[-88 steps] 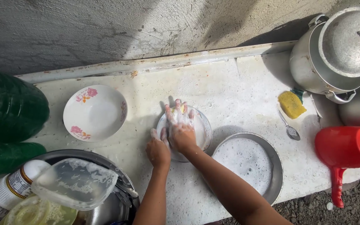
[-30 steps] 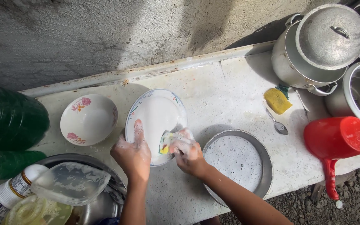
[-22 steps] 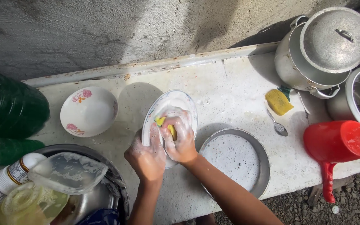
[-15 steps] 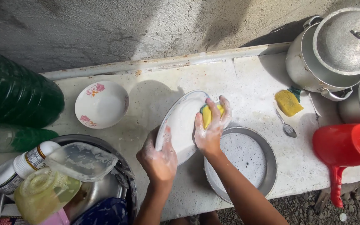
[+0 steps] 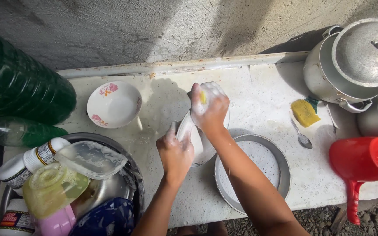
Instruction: Scrubbing various dishes including plates, bowls, and pots with a sponge and soapy water.
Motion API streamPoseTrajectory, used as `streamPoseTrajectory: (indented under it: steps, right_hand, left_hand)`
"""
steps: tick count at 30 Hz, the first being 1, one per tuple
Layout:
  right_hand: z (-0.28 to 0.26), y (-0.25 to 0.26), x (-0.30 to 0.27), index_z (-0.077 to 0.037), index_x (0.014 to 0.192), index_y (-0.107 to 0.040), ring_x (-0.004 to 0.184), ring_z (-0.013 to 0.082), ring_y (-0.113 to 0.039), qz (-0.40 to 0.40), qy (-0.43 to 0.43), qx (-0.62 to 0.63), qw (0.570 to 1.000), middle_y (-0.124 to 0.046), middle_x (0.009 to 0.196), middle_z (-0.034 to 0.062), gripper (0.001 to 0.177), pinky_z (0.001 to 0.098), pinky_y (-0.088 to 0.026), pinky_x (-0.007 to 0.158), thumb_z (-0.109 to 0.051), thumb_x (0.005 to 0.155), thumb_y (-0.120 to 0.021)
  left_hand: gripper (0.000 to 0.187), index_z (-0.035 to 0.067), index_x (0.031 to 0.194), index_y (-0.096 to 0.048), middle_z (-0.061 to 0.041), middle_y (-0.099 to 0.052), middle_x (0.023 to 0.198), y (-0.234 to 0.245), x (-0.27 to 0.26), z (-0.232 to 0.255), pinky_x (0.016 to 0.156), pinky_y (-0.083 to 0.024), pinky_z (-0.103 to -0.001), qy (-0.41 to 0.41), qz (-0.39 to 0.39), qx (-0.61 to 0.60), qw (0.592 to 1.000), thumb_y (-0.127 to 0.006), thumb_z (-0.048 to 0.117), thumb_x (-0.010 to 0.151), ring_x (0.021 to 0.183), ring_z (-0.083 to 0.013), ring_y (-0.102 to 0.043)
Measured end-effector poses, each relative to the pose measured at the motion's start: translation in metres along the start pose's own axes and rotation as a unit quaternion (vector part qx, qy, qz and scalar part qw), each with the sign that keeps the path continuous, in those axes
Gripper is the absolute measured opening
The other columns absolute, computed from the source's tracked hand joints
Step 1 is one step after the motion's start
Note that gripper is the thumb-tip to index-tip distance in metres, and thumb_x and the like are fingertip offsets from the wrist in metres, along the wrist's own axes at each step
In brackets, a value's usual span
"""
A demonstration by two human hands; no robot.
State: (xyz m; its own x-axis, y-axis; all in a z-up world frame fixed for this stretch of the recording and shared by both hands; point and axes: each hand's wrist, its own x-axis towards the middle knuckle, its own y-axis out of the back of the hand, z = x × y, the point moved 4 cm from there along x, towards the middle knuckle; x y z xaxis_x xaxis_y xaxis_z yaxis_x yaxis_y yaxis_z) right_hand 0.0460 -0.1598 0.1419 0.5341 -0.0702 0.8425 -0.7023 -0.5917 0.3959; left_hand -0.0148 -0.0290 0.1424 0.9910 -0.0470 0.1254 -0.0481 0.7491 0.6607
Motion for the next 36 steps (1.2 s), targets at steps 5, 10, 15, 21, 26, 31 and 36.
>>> streamPoseTrajectory:
  steps: [5,10,15,21,26,31,36]
  right_hand:
    - [0.041,0.007,-0.027,-0.01,0.052,-0.049,0.04,0.0342,-0.054,0.005,-0.235,-0.093,0.968,-0.047,0.04,0.0075,0.047,0.0421,-0.045,0.05,-0.022,0.096,-0.061]
    - [-0.04,-0.012,0.006,-0.02,0.056,-0.05,0.044,0.0241,-0.054,0.0,0.017,0.046,0.999,-0.051,0.046,-0.0022,0.036,0.0355,-0.047,0.049,-0.028,0.091,-0.059]
    - [-0.013,-0.001,-0.023,-0.008,0.107,-0.067,0.09,0.0388,-0.067,0.052,-0.244,-0.137,0.959,-0.068,0.092,0.0151,0.025,0.0514,-0.054,0.082,-0.029,0.106,-0.054]
    - [-0.078,0.013,-0.08,-0.014,0.157,-0.039,0.148,0.0444,-0.033,-0.324,-0.187,0.077,0.924,-0.038,0.162,0.0196,0.054,0.0589,-0.022,0.123,-0.02,0.103,-0.044]
    - [0.006,0.012,-0.104,-0.024,0.16,-0.034,0.156,0.0281,-0.021,-0.292,-0.174,-0.078,0.937,-0.029,0.169,0.0014,0.063,0.0597,-0.005,0.125,-0.021,0.101,-0.055]
    - [-0.069,0.029,-0.091,-0.013,0.159,-0.036,0.155,0.0426,-0.025,-0.25,-0.12,0.069,0.958,-0.034,0.166,0.0134,0.056,0.0604,-0.011,0.128,-0.017,0.105,-0.05]
    - [-0.03,0.036,-0.125,-0.014,0.163,-0.021,0.159,0.0382,-0.005,-0.308,-0.198,-0.041,0.93,-0.02,0.171,0.0072,0.064,0.0667,0.002,0.124,-0.023,0.106,-0.049]
  left_hand:
    - [0.044,-0.007,0.084,-0.068,-0.024,-0.073,0.073,-0.002,-0.021,-0.043,0.061,-0.055,-0.039,0.175,-0.044,-0.131,0.975,-0.074,0.036,0.089,0.068,-0.0271,-0.071]
    - [0.039,0.0,0.066,-0.059,-0.019,-0.059,0.055,-0.021,-0.011,-0.051,0.049,-0.049,-0.038,0.128,-0.056,-0.023,0.99,-0.083,0.03,0.068,0.054,-0.0303,-0.064]
    - [0.033,-0.011,0.063,-0.062,-0.032,-0.059,0.054,0.001,-0.008,-0.035,0.053,-0.046,-0.05,0.057,0.116,-0.093,0.987,-0.067,0.01,0.088,0.053,-0.0533,-0.062]
    - [0.05,-0.016,0.068,-0.063,-0.035,-0.06,0.059,0.003,0.012,-0.08,0.062,-0.047,-0.054,0.137,0.156,-0.09,0.974,-0.057,0.02,0.103,0.06,-0.0524,-0.063]
    - [0.064,-0.01,0.068,-0.069,-0.028,-0.065,0.06,0.004,0.003,-0.082,0.063,-0.052,-0.047,0.2,0.117,-0.085,0.969,-0.056,0.04,0.106,0.06,-0.0418,-0.069]
    - [0.048,-0.004,0.08,-0.074,-0.026,-0.07,0.073,0.016,0.009,-0.04,0.063,-0.053,-0.046,0.134,0.153,-0.065,0.977,-0.056,0.034,0.104,0.071,-0.0428,-0.072]
    - [0.044,0.0,0.086,-0.076,-0.027,-0.069,0.07,0.016,-0.007,-0.038,0.056,-0.045,-0.054,0.015,0.157,0.026,0.987,-0.053,0.033,0.104,0.062,-0.0503,-0.063]
